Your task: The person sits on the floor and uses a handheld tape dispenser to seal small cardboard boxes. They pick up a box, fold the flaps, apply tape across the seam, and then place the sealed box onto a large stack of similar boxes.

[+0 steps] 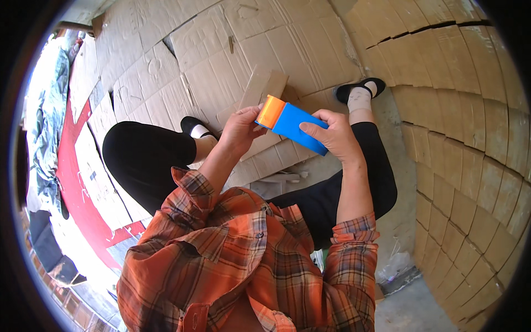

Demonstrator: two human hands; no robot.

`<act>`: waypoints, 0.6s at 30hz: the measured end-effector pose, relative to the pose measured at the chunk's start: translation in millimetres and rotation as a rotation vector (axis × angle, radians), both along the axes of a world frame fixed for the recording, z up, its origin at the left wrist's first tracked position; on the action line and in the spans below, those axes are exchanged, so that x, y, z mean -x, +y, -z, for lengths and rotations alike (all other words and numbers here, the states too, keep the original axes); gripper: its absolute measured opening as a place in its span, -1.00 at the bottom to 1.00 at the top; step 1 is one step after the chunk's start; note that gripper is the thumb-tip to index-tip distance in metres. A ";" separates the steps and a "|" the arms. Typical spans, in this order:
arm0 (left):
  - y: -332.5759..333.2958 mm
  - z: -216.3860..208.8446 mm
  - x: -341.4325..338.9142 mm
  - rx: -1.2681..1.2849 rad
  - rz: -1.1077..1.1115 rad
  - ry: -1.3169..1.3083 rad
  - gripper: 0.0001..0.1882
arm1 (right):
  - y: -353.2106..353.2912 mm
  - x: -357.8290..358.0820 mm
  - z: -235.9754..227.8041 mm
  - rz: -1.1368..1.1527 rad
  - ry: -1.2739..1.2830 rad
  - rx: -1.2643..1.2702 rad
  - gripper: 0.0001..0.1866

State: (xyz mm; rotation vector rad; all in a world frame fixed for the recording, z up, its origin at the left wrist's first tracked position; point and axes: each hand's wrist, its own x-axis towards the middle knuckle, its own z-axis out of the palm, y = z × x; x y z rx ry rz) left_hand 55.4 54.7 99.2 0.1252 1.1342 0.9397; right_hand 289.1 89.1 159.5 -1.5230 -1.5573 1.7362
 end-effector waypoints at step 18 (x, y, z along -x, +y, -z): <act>7.0 106.3 63.1 -0.115 -0.301 0.725 -0.75 | -8.7 47.0 32.3 -0.109 -0.278 -0.147 -0.57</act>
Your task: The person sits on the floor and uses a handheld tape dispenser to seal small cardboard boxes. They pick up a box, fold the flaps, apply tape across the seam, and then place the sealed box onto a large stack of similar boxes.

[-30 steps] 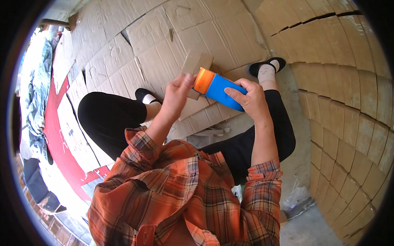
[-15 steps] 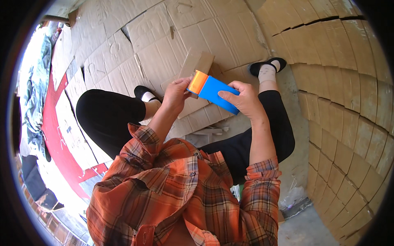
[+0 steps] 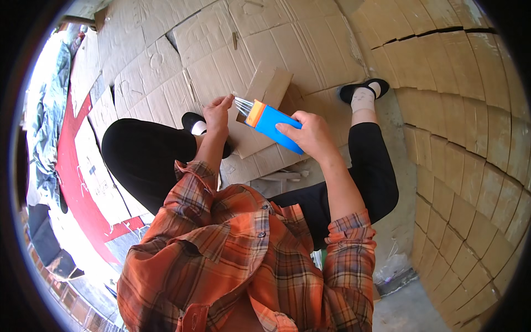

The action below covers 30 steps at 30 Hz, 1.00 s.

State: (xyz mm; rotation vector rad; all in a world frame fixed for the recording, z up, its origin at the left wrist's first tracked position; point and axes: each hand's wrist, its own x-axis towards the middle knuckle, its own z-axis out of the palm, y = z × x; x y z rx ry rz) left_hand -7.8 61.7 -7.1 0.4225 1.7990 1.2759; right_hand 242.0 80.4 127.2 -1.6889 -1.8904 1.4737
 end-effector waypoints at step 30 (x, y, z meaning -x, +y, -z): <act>-16.0 47.7 7.3 -0.042 0.705 0.449 -0.38 | 10.9 9.4 38.2 -0.058 -0.281 -0.113 -0.46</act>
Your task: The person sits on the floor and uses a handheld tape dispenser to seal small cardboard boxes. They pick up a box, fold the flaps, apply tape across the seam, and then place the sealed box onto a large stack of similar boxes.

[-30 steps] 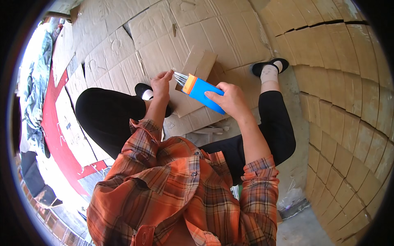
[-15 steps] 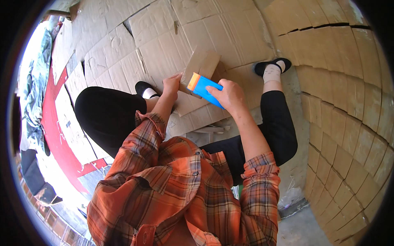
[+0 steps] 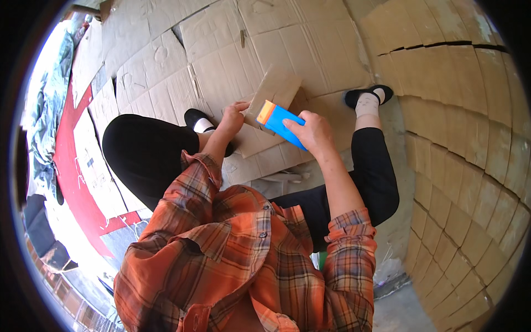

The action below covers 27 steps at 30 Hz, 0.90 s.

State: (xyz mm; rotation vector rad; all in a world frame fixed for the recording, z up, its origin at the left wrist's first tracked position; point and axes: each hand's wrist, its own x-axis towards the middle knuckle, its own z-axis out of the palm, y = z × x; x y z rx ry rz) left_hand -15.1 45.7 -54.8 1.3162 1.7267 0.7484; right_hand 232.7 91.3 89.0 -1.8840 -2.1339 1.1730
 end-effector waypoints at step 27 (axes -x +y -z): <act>11.9 -57.5 -13.7 -0.051 0.372 -0.247 -0.05 | 3.3 -18.1 -7.4 0.076 0.227 0.255 -0.44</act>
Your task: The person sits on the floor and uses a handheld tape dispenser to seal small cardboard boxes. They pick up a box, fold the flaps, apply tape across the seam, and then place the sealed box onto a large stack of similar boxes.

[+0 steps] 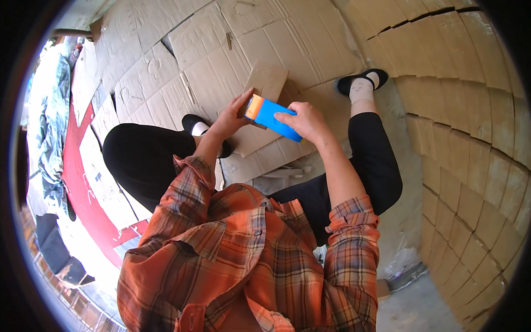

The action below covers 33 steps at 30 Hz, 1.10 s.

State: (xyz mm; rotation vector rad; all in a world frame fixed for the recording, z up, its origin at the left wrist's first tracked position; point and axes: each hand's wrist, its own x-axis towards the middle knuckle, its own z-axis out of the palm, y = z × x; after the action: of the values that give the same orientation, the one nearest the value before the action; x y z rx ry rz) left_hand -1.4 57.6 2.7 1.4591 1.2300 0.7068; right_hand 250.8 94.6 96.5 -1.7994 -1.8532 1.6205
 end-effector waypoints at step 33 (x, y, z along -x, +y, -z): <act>5.1 2.0 2.3 0.129 0.038 -0.023 -0.02 | -20.9 -59.9 49.6 -0.012 -0.260 0.075 -0.44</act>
State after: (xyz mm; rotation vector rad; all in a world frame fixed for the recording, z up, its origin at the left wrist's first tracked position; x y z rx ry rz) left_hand -3.7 62.7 0.7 1.3613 1.2044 0.6061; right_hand 310.7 73.7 46.9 -2.1247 -1.9300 1.5419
